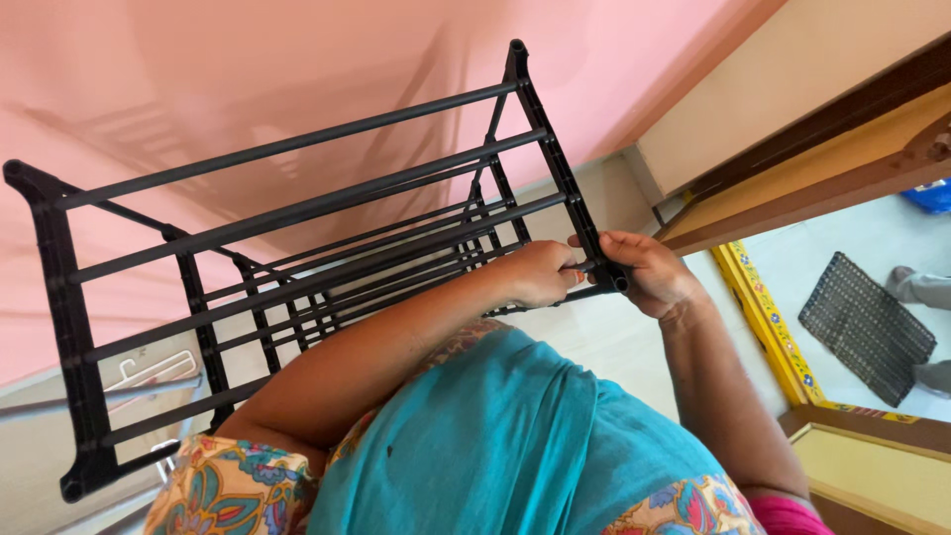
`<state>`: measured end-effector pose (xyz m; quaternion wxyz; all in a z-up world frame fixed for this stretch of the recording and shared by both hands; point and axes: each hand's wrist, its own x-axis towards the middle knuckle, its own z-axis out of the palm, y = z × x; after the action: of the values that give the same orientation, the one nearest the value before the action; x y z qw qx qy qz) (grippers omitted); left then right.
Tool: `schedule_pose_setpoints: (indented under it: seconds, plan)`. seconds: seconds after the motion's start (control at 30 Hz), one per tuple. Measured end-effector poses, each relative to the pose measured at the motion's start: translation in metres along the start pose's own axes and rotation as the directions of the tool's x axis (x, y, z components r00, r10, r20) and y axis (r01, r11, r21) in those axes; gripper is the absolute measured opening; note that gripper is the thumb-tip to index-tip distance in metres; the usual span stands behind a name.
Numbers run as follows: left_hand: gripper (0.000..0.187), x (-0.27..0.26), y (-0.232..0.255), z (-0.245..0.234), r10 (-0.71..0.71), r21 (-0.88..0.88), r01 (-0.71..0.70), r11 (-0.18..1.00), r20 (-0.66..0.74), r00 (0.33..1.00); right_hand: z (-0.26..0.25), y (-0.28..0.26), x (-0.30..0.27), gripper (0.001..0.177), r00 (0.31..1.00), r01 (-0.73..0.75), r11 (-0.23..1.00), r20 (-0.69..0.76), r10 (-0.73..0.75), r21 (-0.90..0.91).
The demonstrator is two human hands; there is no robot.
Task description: The person assembles a black plastic drying rack by hand, inserting vertical and horizontal bars into slots and snapping them into place. The person adjusts the frame and secures the bars to form a stable structure.
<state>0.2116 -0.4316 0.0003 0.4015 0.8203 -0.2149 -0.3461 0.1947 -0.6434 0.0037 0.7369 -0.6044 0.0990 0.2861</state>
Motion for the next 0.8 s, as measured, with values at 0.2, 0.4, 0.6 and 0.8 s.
schedule_pose_setpoints:
  seconds: [0.2,0.4,0.6,0.8]
  plan:
    - [0.031,0.0,-0.002,0.003,0.039,0.026,-0.039,0.999,-0.009,0.999,0.006,0.009,-0.005,0.04,0.999,0.043,0.995,-0.018,-0.042,0.09]
    - [0.028,0.001,-0.008,0.009,0.121,0.046,-0.118,0.992,-0.074,0.99,0.015,0.025,-0.003,0.039,0.989,0.114,0.989,-0.106,-0.103,0.099]
    - [0.029,-0.004,-0.001,0.004,0.062,0.031,-0.06,0.998,-0.059,0.996,0.017,0.023,-0.002,0.039,0.988,0.096,0.99,-0.126,-0.084,0.099]
    - [0.025,-0.045,0.014,-0.027,0.127,0.339,-0.053,0.939,-0.2,0.972,0.003,0.01,0.012,0.045,0.994,0.053,0.997,-0.089,-0.057,-0.051]
